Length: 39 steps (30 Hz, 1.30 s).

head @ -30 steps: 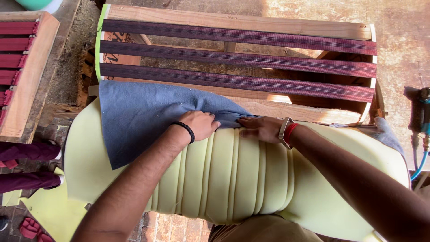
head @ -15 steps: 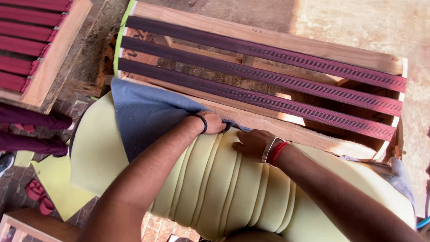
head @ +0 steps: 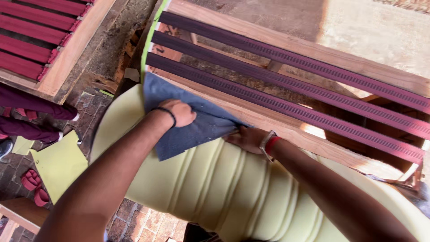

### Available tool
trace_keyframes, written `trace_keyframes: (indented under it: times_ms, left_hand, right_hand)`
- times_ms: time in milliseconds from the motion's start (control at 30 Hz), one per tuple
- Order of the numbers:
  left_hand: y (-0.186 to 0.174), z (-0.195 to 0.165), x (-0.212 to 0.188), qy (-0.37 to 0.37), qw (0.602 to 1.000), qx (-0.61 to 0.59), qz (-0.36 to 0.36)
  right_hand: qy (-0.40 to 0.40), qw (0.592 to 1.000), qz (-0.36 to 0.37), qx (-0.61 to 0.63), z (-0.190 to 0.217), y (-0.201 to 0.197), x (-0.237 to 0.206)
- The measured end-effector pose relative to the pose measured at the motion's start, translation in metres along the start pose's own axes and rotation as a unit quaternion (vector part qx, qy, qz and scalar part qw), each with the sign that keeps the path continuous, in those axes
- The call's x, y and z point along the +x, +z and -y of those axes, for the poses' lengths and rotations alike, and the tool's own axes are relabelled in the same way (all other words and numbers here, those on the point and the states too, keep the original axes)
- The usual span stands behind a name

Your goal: The person fits a light-colored fabric cover over a foam cushion and a wooden chair frame with woven straps. They smooth the fabric, trim excess material with scissors, and adjust the cover to fit the frame.

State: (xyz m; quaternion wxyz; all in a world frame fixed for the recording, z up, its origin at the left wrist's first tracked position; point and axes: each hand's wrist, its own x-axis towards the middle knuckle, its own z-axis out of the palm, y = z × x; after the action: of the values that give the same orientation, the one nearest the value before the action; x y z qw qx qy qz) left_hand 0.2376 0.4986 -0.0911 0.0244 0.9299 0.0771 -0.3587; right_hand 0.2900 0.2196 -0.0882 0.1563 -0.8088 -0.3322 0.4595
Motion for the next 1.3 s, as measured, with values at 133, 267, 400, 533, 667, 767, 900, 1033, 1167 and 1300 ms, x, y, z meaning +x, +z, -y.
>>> trace_keyframes:
  times_ms: [133,267,400,533,667,767,900,1033,1167,1300]
  left_hand:
    - [-0.013,0.004,0.023,0.084,0.996,0.034,-0.014]
    - [-0.016,0.028,0.012,0.155,0.987,-0.034,-0.018]
    - [0.003,0.096,-0.004,0.315,0.918,-0.12,-0.207]
    - [0.013,0.112,-0.002,0.253,0.954,-0.112,-0.113]
    - [0.002,0.094,0.012,0.18,0.983,-0.011,0.015]
    - [-0.006,0.085,0.024,0.176,0.982,-0.042,0.047]
    - [-0.007,0.074,0.034,0.167,0.98,-0.076,0.082]
    - [-0.003,0.06,0.032,0.173,0.982,-0.051,0.051]
    - [-0.006,0.054,0.027,0.114,0.985,-0.088,0.092]
    - [-0.011,0.063,0.026,0.156,0.975,-0.13,0.092]
  right_hand:
    - [0.039,0.99,-0.012,-0.134,0.033,0.016,0.001]
    - [-0.08,0.96,-0.12,-0.239,0.059,0.039,0.04]
    - [-0.062,0.935,-0.096,-0.334,0.068,0.043,0.074]
    - [0.129,0.966,0.0,-0.224,0.082,0.032,0.063]
    - [0.135,0.968,0.023,-0.208,0.103,0.018,0.047]
    - [0.241,0.97,-0.006,-0.039,0.108,0.014,0.054]
    - [0.205,0.975,-0.008,-0.087,0.101,0.015,0.057]
    - [0.06,0.957,-0.084,-0.271,0.104,0.029,0.025]
    - [0.19,0.967,-0.126,-0.117,0.14,0.053,-0.042]
    - [0.097,0.986,-0.129,-0.045,0.149,0.052,-0.029]
